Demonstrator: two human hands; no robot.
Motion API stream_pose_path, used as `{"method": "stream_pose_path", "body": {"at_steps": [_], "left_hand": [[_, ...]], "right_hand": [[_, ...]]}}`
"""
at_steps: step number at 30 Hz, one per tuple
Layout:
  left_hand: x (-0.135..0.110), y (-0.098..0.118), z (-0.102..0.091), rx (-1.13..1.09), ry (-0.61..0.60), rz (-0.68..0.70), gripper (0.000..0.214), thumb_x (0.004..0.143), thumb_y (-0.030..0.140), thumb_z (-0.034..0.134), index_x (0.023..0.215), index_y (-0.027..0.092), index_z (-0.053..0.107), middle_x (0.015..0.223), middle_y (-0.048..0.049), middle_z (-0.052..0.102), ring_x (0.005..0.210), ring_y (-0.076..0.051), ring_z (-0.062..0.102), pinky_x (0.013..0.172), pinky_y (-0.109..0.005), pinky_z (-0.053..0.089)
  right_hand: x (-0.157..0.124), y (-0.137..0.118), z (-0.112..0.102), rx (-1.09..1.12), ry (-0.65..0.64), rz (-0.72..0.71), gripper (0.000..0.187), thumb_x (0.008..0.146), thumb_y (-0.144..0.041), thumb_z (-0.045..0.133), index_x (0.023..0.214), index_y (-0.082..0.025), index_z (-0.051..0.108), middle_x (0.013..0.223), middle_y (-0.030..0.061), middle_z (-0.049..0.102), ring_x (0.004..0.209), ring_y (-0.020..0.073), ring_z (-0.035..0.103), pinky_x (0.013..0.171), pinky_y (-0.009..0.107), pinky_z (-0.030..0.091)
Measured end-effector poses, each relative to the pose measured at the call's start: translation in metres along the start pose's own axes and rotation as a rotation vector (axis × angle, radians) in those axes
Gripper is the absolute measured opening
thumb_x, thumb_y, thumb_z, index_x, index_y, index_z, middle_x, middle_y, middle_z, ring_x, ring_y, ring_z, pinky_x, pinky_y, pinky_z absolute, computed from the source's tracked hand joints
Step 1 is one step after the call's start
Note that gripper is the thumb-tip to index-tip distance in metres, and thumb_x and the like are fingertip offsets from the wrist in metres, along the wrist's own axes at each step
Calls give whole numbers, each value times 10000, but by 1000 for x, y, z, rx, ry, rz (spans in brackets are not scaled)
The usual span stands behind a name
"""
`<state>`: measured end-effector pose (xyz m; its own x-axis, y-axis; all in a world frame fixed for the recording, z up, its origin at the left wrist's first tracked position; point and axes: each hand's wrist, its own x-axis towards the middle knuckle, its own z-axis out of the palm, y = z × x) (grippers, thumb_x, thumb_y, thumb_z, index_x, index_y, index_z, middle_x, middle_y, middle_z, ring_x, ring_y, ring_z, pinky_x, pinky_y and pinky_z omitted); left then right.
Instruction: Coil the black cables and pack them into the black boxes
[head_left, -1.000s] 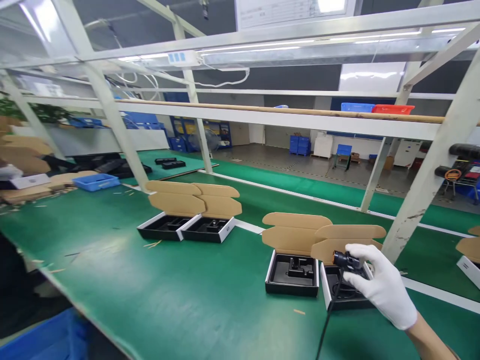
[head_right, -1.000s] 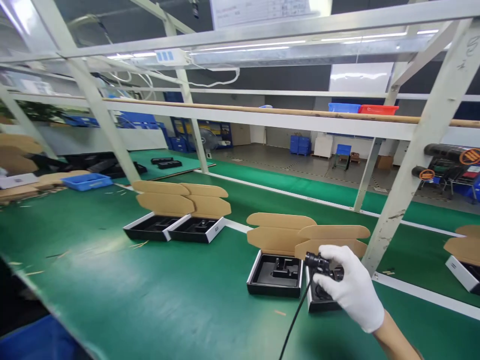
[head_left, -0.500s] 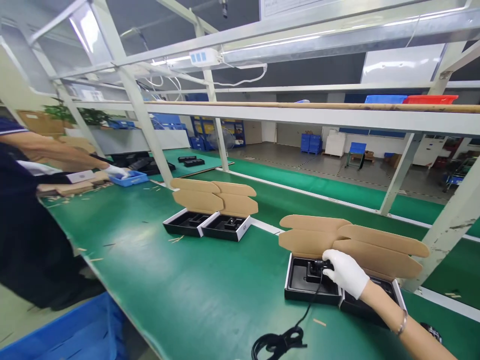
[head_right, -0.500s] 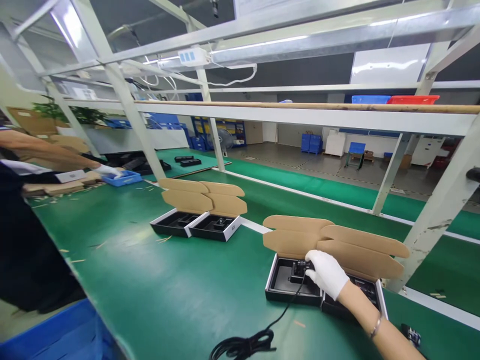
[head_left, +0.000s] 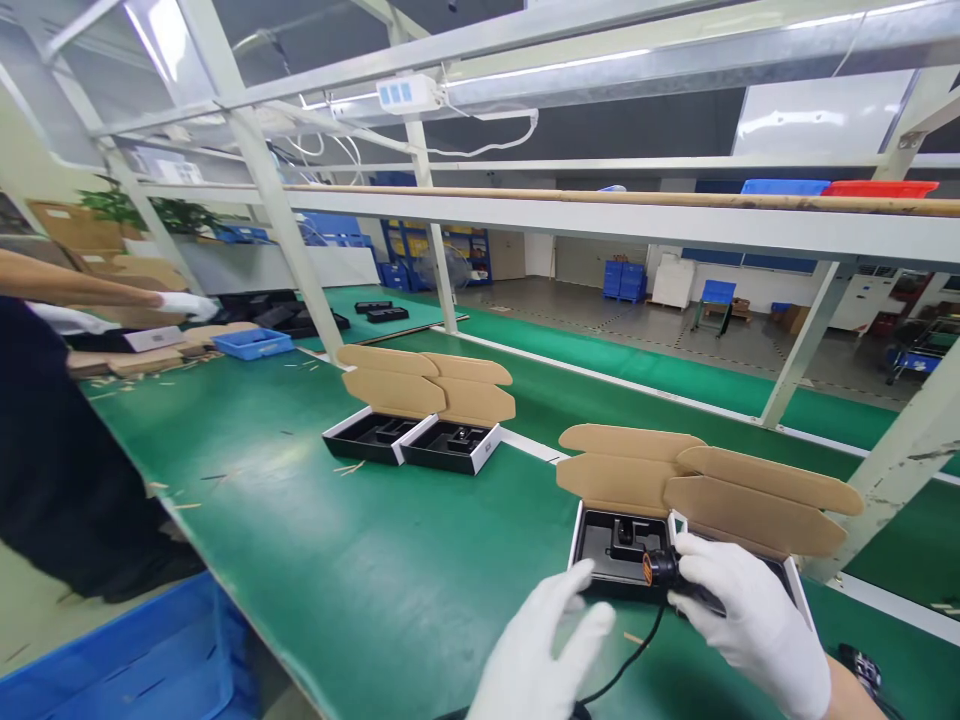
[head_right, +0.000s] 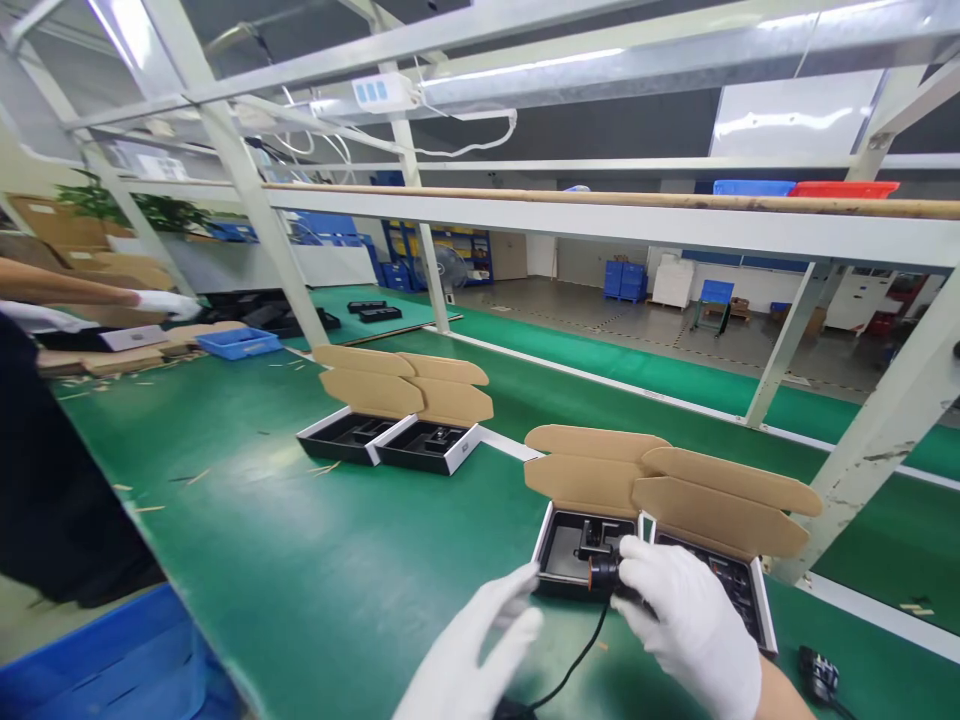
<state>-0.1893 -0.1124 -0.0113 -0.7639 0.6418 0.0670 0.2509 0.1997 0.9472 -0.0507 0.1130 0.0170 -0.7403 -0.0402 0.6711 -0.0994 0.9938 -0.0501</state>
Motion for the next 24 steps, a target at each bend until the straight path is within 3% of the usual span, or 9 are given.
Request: {"method": "stream_pose_path", "body": {"at_steps": [3,6,9,12,14,17,21,24], "left_hand": [[23,10,42,166,-112,244,456,849,522,601,1266,339,628,1299,-76,651,1195,-347,556,1082,-529,367],[57,-12,62,553,-125,471,404,917,506,500,1199,269,665,1172,-121,704,1091,-338,606,980,-491,427],[88,-48,47,752,-156,506,414,904,538,502,828,204,735,772,-102,715,791,-290,644,785,-415,468],[104,-73,6,835,-131,513,569,936,599,345,746,200,705,692,-88,674,708,-270,615,721,-394,435],[105,-83,-22,884,-112,507,640,940,626,254,767,207,706,707,-93,677,701,-276,611,698,-393,423],[101,-91,-49,1003,-110,491,649,957,607,207,801,222,706,724,-80,683,707,-278,620,679,-388,426],[95,-94,-55,1099,-123,478,578,987,529,236,830,225,701,747,-62,689,728,-272,634,685,-385,441],[96,-92,-49,1046,-112,472,549,985,519,275,822,214,701,740,-64,690,721,-268,634,696,-389,443]], "right_hand": [[-26,-3,4,20,47,68,273,872,-195,590,1133,-258,542,1163,104,698,1014,228,699,821,381,610],[-68,8,9,17,77,175,273,840,-182,601,1093,-260,536,1129,94,699,1005,231,705,830,371,622],[-110,26,19,3,75,251,281,805,-207,646,1063,-252,545,1102,86,701,1036,252,695,861,387,617],[-130,47,38,15,39,253,276,787,-221,671,1043,-239,567,1103,87,692,1125,272,651,934,411,579],[-124,63,55,34,16,247,291,788,-210,666,1062,-227,570,1129,97,674,1159,271,621,981,431,542],[-87,96,80,50,8,264,278,790,-191,649,1050,-198,553,1117,114,651,1104,259,621,970,445,527],[-26,148,96,54,-1,280,204,787,-165,623,975,-182,546,961,82,646,901,224,646,849,418,563],[-5,165,91,60,6,274,177,807,-163,603,974,-185,548,932,74,646,865,225,648,825,437,566]]}}
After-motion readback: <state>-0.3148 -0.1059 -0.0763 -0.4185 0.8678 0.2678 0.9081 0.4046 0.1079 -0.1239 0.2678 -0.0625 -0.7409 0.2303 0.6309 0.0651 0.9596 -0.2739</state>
